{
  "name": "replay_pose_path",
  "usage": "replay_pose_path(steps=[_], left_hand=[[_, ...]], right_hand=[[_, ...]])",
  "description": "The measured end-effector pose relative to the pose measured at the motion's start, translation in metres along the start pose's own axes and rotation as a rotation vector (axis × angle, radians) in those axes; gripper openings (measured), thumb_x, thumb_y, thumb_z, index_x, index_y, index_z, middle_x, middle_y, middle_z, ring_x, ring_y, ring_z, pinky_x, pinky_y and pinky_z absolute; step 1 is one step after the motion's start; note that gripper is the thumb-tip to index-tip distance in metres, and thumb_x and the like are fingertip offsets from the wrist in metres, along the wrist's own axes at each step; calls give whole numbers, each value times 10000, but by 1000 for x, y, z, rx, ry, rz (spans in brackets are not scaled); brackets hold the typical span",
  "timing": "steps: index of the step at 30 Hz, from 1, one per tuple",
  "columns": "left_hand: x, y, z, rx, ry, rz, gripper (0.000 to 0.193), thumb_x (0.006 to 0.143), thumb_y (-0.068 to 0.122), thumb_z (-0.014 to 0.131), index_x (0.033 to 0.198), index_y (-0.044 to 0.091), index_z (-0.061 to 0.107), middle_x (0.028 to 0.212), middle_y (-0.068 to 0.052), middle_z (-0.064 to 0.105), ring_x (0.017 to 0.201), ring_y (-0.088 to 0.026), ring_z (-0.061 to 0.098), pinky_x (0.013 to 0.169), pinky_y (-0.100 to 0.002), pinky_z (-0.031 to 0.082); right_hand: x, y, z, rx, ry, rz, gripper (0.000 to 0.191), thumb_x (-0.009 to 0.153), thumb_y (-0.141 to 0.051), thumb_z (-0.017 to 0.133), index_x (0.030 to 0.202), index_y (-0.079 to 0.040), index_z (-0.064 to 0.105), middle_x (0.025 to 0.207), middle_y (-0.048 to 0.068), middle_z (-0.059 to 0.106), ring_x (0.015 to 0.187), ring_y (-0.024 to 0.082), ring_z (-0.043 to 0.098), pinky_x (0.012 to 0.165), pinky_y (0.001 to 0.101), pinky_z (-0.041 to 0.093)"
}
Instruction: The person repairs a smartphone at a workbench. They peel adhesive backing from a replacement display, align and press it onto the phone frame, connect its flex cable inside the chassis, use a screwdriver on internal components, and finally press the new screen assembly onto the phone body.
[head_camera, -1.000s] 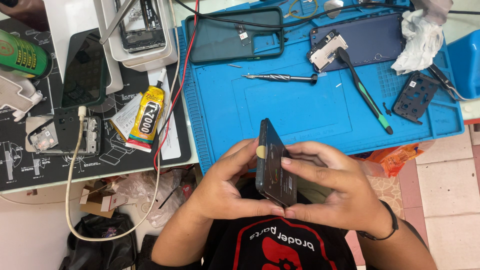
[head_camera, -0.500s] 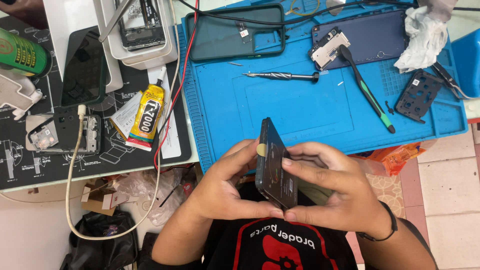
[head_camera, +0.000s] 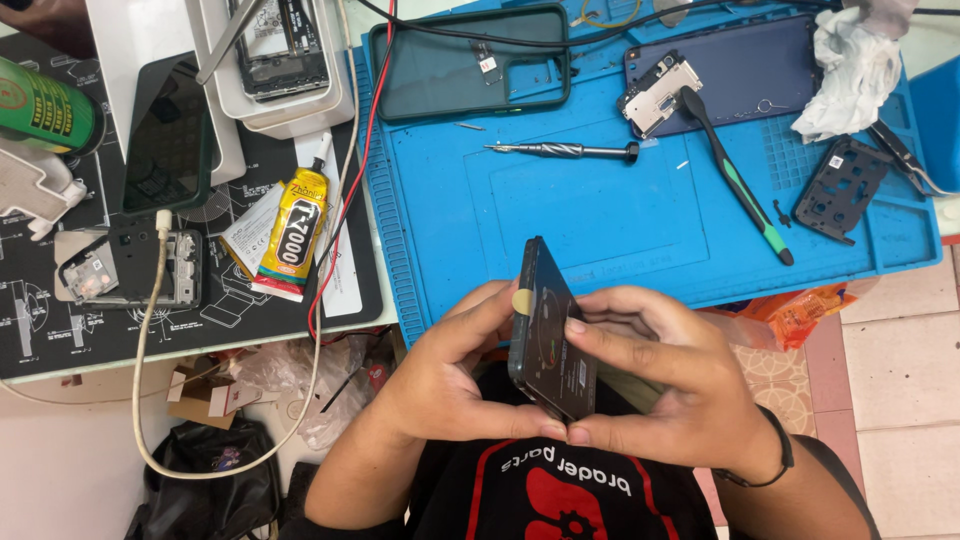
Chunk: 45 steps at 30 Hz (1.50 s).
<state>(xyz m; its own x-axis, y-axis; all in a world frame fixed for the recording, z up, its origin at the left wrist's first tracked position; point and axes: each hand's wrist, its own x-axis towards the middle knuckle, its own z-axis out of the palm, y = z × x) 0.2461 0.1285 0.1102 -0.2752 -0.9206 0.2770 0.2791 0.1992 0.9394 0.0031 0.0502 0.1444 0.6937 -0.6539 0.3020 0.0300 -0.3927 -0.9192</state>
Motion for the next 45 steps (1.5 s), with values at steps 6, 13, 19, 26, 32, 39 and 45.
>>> replay_pose_path(steps=[6,13,19,26,32,39,45], left_hand=[[-1,-1,0,-25,7,-37,1019,849,29,936,1653,163,325,1552,-111,470,1377,-215,524,1187,-363,499],[-2,-3,-1,-65,6,-68,962,823,16,945,1606,106,395,1523,-103,488,1350,-200,547,1166,-345,500],[-2,0,-1,-74,-2,-115,905,809,32,952,1563,78,454,1513,-112,497,1341,-205,562,1154,-345,522],[-2,3,-2,-41,-24,-120,894,796,34,959,1547,65,476,1496,-122,508,1357,-213,591,1125,-338,533],[-3,0,-1,-88,-24,-103,911,821,29,955,1581,90,456,1502,-105,505,1362,-196,590,1141,-329,530],[-3,0,0,-122,-22,-148,893,805,12,952,1561,78,481,1465,-98,521,1331,-202,597,1150,-358,540],[-2,-3,2,-201,-11,-206,873,801,-16,941,1541,45,483,1387,-76,522,1307,-200,587,1153,-378,537]], right_hand=[[-1,-1,2,-12,10,4,732,697,-237,962,1329,-29,658,1345,215,608,1227,300,697,1083,379,555],[-6,-4,4,-64,17,23,742,687,-272,961,1331,-62,659,1346,216,599,1226,307,703,1075,385,559],[-9,-5,5,-79,8,13,705,712,-253,946,1337,-93,662,1345,207,595,1233,312,709,1087,390,557],[-12,-10,6,-102,18,29,711,712,-238,947,1350,-119,657,1357,195,592,1230,312,714,1057,380,576],[-12,-10,6,-91,10,35,718,716,-224,942,1363,-123,649,1356,197,591,1231,314,716,1061,386,576],[-13,-13,7,-95,3,44,735,707,-242,948,1364,-110,647,1347,200,603,1223,311,717,1050,378,580],[-10,-17,6,-86,-9,73,730,732,-234,930,1379,-77,629,1343,207,602,1232,310,697,1042,364,558]])
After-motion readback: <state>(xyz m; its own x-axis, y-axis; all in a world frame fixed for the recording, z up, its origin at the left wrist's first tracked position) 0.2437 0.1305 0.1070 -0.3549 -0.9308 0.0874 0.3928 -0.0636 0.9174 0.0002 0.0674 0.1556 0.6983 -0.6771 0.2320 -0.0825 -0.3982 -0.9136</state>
